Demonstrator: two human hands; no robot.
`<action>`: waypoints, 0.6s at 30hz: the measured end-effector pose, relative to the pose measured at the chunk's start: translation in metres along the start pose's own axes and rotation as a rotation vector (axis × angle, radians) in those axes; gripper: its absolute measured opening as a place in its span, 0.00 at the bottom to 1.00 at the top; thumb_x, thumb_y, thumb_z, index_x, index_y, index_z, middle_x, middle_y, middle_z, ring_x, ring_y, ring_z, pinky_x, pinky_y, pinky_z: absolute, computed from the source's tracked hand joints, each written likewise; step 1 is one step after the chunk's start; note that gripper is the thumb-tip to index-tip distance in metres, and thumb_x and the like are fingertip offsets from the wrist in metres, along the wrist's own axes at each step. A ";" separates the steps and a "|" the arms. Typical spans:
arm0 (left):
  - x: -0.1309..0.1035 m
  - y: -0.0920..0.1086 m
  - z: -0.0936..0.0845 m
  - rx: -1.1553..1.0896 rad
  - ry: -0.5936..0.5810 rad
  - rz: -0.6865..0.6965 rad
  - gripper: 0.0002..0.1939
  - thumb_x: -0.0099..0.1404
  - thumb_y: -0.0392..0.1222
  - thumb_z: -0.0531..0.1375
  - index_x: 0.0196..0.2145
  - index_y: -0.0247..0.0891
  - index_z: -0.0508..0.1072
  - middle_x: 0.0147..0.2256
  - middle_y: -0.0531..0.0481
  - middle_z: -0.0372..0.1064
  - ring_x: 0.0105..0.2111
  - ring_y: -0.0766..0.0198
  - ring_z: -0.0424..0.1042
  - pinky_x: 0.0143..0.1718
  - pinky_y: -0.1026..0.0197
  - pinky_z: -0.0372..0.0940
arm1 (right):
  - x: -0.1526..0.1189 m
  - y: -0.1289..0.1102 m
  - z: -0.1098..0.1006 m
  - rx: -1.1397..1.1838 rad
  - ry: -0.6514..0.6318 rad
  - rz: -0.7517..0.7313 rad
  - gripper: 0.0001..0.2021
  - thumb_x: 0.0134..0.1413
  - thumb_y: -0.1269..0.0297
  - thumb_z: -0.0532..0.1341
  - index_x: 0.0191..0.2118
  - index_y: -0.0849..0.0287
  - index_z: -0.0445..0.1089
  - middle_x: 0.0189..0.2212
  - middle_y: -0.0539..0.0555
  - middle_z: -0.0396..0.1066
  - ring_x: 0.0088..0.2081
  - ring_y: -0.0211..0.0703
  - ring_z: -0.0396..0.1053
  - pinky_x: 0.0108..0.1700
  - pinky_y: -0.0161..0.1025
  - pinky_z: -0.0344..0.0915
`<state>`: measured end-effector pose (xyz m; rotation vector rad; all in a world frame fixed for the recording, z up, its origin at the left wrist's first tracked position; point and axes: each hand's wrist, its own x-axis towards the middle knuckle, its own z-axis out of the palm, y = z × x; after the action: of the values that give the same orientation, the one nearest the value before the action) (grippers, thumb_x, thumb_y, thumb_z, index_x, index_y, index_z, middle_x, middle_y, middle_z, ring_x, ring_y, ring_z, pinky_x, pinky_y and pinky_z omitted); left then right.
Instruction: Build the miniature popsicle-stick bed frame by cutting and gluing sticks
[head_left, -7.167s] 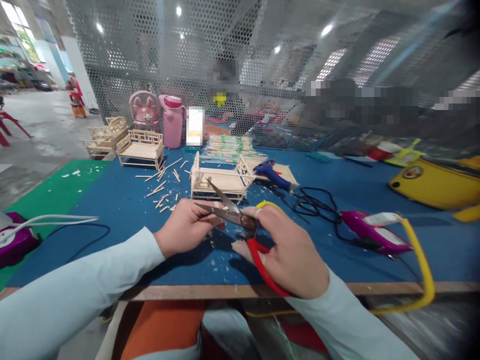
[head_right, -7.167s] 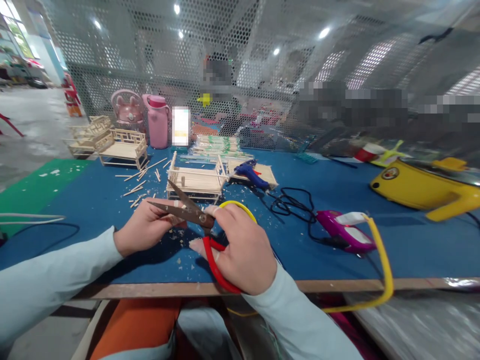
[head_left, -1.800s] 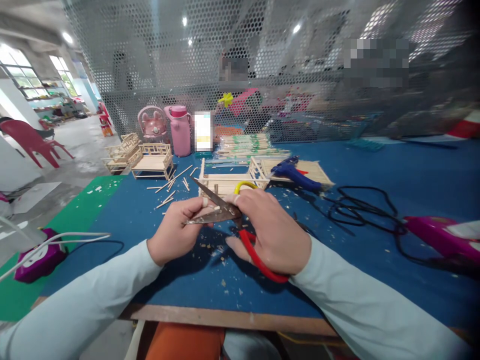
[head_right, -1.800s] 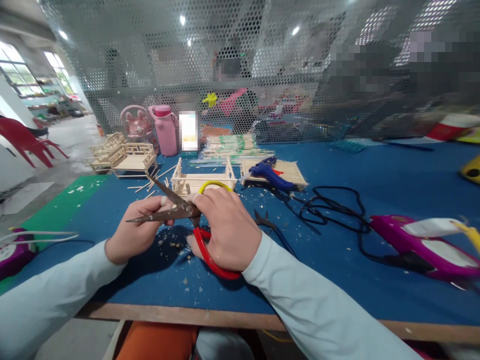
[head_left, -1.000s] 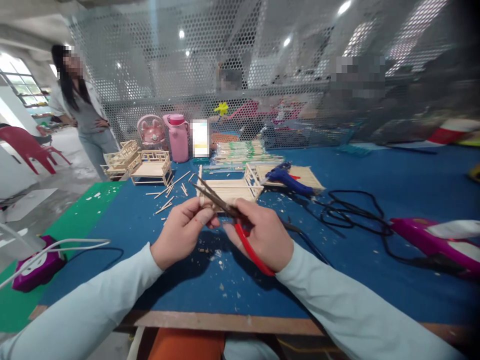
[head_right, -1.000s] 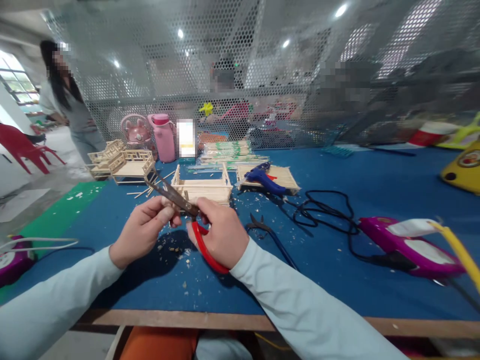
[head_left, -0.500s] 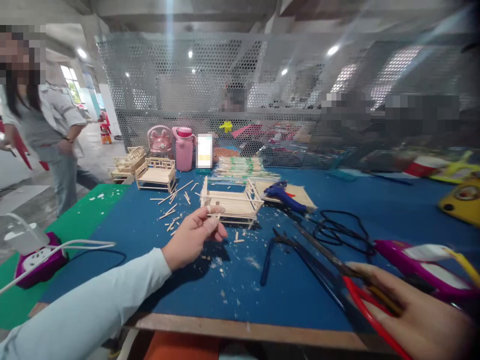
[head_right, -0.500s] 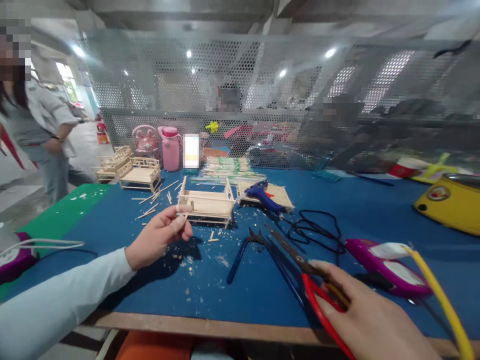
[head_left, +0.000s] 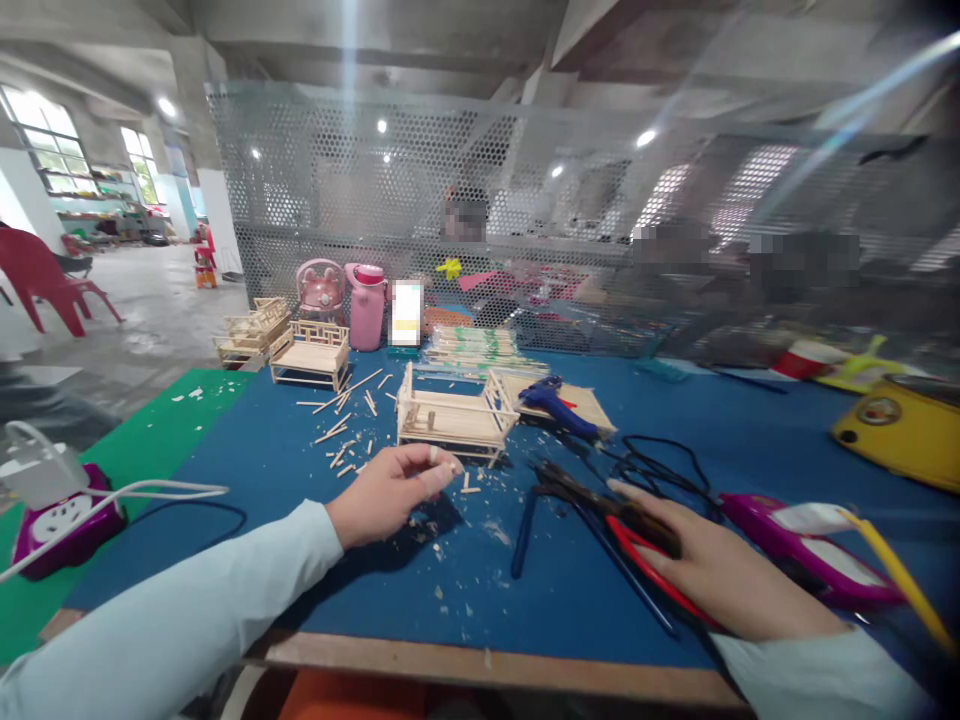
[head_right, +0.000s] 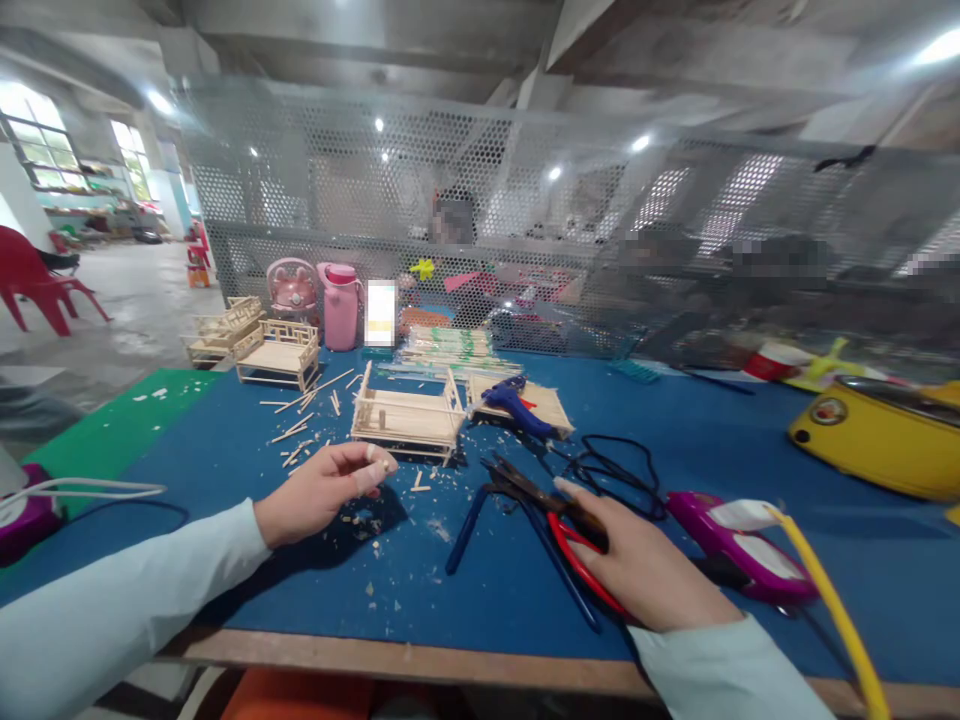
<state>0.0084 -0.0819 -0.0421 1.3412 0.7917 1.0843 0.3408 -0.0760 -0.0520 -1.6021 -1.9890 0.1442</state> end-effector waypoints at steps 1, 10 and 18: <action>0.000 0.000 0.000 0.001 0.005 0.000 0.20 0.50 0.55 0.65 0.29 0.33 0.72 0.26 0.55 0.66 0.26 0.73 0.62 0.32 0.66 0.59 | 0.002 0.001 -0.001 -0.009 -0.069 0.033 0.23 0.40 0.56 0.62 0.46 0.55 0.71 0.42 0.59 0.75 0.42 0.58 0.74 0.42 0.50 0.71; 0.003 -0.004 0.001 -0.237 0.052 -0.076 0.28 0.46 0.54 0.68 0.38 0.35 0.63 0.19 0.60 0.64 0.20 0.74 0.63 0.26 0.67 0.59 | -0.006 -0.094 -0.011 -0.062 0.072 -0.186 0.12 0.55 0.55 0.54 0.39 0.52 0.72 0.38 0.56 0.75 0.40 0.52 0.73 0.44 0.51 0.68; 0.005 -0.002 -0.002 -0.350 0.131 -0.017 0.29 0.44 0.51 0.70 0.39 0.34 0.64 0.20 0.58 0.67 0.22 0.72 0.66 0.28 0.67 0.62 | 0.055 -0.172 0.031 0.146 -0.122 -0.557 0.09 0.55 0.64 0.57 0.30 0.59 0.72 0.27 0.52 0.74 0.29 0.39 0.70 0.33 0.37 0.64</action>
<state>0.0088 -0.0762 -0.0436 0.9749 0.6695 1.2423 0.1709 -0.0642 0.0153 -0.9226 -2.3788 0.1662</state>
